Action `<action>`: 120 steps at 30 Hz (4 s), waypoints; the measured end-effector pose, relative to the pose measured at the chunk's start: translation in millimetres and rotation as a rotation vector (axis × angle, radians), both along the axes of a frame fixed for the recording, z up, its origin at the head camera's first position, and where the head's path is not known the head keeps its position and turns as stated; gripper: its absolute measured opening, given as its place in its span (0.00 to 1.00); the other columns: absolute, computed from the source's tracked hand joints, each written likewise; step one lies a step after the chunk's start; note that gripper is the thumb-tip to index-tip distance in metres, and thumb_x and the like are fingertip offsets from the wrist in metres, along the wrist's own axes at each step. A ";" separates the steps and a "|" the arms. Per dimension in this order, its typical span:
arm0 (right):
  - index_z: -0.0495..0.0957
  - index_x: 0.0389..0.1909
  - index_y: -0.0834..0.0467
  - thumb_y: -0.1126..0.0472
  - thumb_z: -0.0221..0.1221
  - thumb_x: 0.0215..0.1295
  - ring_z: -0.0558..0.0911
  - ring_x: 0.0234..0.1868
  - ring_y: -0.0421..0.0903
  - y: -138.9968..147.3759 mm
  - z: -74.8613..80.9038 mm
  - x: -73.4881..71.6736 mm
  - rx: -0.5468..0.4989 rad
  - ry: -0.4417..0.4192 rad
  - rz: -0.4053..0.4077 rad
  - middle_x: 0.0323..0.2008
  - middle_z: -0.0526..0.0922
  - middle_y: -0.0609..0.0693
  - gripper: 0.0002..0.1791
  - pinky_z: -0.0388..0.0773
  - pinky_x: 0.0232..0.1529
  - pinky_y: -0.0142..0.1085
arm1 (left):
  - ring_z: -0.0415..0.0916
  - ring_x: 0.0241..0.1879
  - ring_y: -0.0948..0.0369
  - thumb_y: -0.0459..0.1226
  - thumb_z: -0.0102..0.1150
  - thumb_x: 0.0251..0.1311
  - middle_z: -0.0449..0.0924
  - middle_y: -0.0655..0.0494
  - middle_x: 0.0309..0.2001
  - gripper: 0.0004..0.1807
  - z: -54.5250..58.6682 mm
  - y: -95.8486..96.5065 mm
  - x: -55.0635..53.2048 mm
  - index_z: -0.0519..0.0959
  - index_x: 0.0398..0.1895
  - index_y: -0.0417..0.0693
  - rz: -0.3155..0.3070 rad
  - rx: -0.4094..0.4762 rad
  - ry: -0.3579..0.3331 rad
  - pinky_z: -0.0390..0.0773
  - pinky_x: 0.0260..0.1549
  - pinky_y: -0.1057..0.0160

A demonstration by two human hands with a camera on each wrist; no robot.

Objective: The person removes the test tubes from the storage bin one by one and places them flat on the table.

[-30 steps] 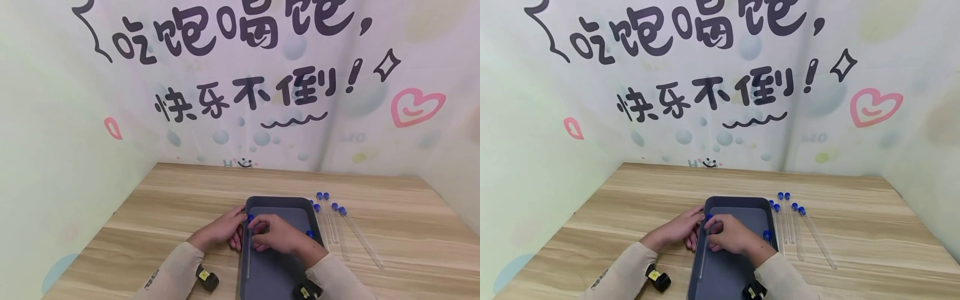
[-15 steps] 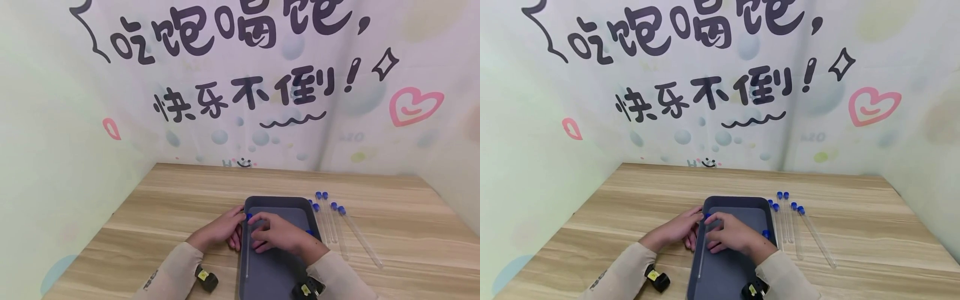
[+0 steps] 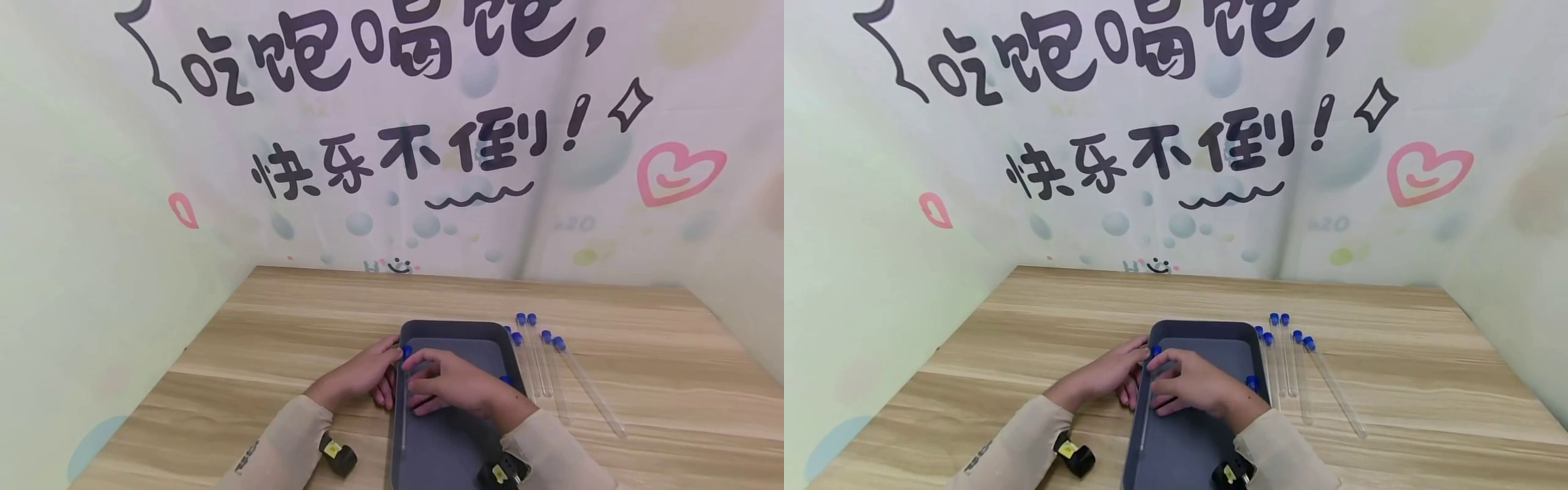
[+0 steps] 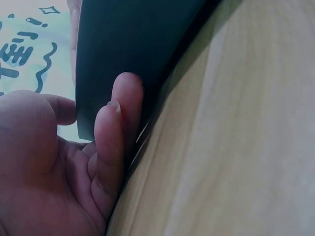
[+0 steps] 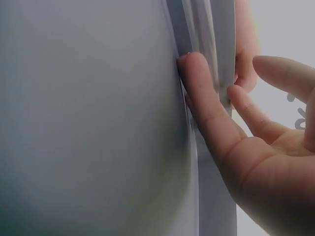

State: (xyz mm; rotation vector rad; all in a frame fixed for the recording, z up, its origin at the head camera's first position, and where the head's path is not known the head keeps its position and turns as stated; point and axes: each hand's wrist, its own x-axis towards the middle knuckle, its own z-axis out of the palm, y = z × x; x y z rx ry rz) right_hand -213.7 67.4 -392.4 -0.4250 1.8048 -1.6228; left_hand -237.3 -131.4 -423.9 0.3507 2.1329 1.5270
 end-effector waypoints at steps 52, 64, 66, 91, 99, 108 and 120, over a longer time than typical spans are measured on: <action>0.66 0.54 0.61 0.68 0.60 0.56 0.79 0.31 0.48 -3.3 2.3 -2.8 -0.048 0.131 -0.255 0.46 0.71 0.60 0.24 0.82 0.34 0.44 | 0.76 0.12 0.57 0.49 0.31 0.70 0.77 0.46 0.17 0.24 -1.3 -1.8 -2.0 0.53 0.69 0.63 -0.012 -0.018 0.015 0.76 0.10 0.62; 0.66 0.53 0.62 0.69 0.60 0.56 0.80 0.33 0.48 -2.9 1.4 -2.8 -0.046 0.139 -0.255 0.45 0.71 0.61 0.23 0.83 0.34 0.43 | 0.76 0.12 0.57 0.49 0.32 0.70 0.76 0.47 0.17 0.25 -0.3 -1.7 -1.7 0.51 0.70 0.62 -0.003 -0.021 0.004 0.76 0.11 0.62; 0.67 0.53 0.62 0.69 0.60 0.56 0.80 0.33 0.49 -2.7 1.5 -2.7 -0.050 0.141 -0.254 0.45 0.71 0.61 0.23 0.83 0.34 0.44 | 0.77 0.13 0.57 0.49 0.32 0.70 0.76 0.47 0.17 0.25 -0.6 -1.8 -2.0 0.52 0.70 0.62 0.001 -0.022 0.002 0.76 0.11 0.63; 0.67 0.55 0.60 0.67 0.60 0.55 0.80 0.38 0.49 -0.4 16.3 -1.2 -0.055 0.184 -0.258 0.48 0.70 0.61 0.25 0.82 0.36 0.44 | 0.77 0.13 0.56 0.47 0.33 0.70 0.76 0.46 0.19 0.25 -2.7 -3.3 -2.2 0.51 0.70 0.62 0.002 -0.021 0.012 0.77 0.11 0.62; 0.66 0.55 0.61 0.66 0.60 0.56 0.80 0.40 0.48 2.3 25.4 2.7 -0.045 0.215 -0.236 0.48 0.69 0.60 0.25 0.82 0.37 0.43 | 0.77 0.13 0.57 0.46 0.33 0.70 0.76 0.47 0.19 0.25 -2.4 -2.2 -2.2 0.51 0.70 0.61 0.003 -0.018 0.013 0.76 0.10 0.63; 0.68 0.54 0.57 0.66 0.59 0.57 0.80 0.42 0.50 5.5 32.1 4.0 -0.049 0.214 -0.250 0.50 0.69 0.59 0.22 0.81 0.39 0.43 | 0.77 0.13 0.57 0.47 0.34 0.70 0.76 0.47 0.19 0.25 -3.1 -2.9 -2.4 0.51 0.70 0.61 0.009 -0.007 0.006 0.76 0.10 0.63; 0.67 0.55 0.54 0.64 0.61 0.57 0.80 0.44 0.53 24.3 48.5 3.8 -0.036 0.291 -0.306 0.53 0.70 0.62 0.24 0.81 0.43 0.43 | 0.75 0.11 0.58 0.46 0.34 0.70 0.75 0.47 0.17 0.26 -1.9 -0.7 -1.2 0.51 0.70 0.59 0.015 -0.001 0.011 0.75 0.09 0.63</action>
